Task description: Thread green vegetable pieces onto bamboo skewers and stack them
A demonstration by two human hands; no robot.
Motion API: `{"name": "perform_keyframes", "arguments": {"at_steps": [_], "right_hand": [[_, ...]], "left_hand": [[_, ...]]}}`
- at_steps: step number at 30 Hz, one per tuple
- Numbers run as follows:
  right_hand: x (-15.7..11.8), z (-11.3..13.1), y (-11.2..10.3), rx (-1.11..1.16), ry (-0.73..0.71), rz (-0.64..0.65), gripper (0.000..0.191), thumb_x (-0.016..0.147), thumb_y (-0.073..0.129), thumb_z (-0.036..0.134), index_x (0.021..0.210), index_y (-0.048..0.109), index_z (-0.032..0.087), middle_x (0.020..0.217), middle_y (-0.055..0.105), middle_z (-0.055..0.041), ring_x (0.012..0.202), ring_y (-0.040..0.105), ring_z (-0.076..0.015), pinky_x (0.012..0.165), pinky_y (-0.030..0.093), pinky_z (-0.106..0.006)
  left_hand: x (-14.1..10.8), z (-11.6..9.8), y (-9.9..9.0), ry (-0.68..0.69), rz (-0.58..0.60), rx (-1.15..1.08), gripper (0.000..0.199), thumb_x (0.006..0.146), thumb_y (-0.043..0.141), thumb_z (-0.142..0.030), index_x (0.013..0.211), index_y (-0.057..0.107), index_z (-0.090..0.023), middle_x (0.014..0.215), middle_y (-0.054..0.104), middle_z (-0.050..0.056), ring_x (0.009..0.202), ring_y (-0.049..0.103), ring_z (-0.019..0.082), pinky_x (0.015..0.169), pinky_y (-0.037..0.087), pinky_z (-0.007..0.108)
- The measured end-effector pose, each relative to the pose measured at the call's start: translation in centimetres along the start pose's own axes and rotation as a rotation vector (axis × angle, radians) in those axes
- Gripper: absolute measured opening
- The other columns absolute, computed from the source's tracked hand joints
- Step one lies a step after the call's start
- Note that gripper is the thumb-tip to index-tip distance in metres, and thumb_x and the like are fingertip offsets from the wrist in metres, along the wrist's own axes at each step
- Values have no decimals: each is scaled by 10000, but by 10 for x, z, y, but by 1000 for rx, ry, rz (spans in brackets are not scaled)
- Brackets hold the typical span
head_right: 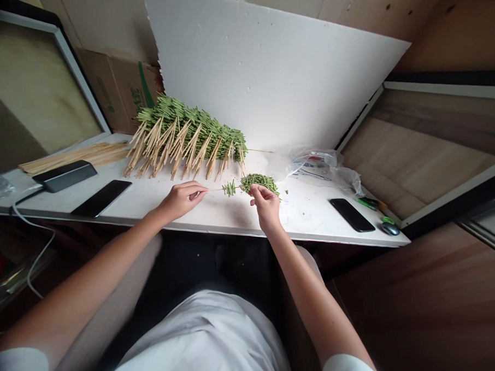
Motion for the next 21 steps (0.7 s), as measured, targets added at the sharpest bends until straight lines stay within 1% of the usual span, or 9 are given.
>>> {"name": "perform_keyframes", "arguments": {"at_steps": [5,9,13,17,21], "right_hand": [[-2,2,1,24,0,0,407,748,890,591,885,803,218,831,692,-29,736,595,-152,570,461,-280],[-3,4,2,-19,-5,9,440,747,878,627,884,798,216,832,704,-32,718,607,-151,598,482,-289],[-2,2,1,-30,2,4,439,754,872,627,884,804,213,826,697,-30,699,589,-146,594,473,-293],[-1,-5,0,4,41,-6,416,749,878,610,861,809,216,818,681,-28,707,572,-148,554,444,-284],[-2,-7,0,38,41,9,368,752,897,559,858,816,216,810,673,-14,672,541,-119,567,448,-272]], "left_hand": [[-2,3,6,-16,44,-27,186,1048,583,-184,1109,758,-175,996,751,82,813,697,166,796,562,290],[-3,6,9,-37,73,-34,200,1058,564,-200,1124,751,-173,1025,748,92,852,712,177,783,566,287],[-3,3,8,-7,63,-27,195,1052,574,-178,1131,752,-173,1013,751,88,862,724,182,791,570,290],[-4,-2,7,44,53,-5,210,1048,570,-148,1155,750,-173,1032,757,98,938,742,205,843,576,315],[-4,-1,9,46,83,13,214,1058,561,-152,1179,737,-161,1054,753,106,955,744,212,854,575,327]]}}
Point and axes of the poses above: each hand's wrist, its own x-axis towards the middle knuckle, its own y-axis out of the palm, z = x × y, the point moved 8 cm from there along x, towards the middle knuckle
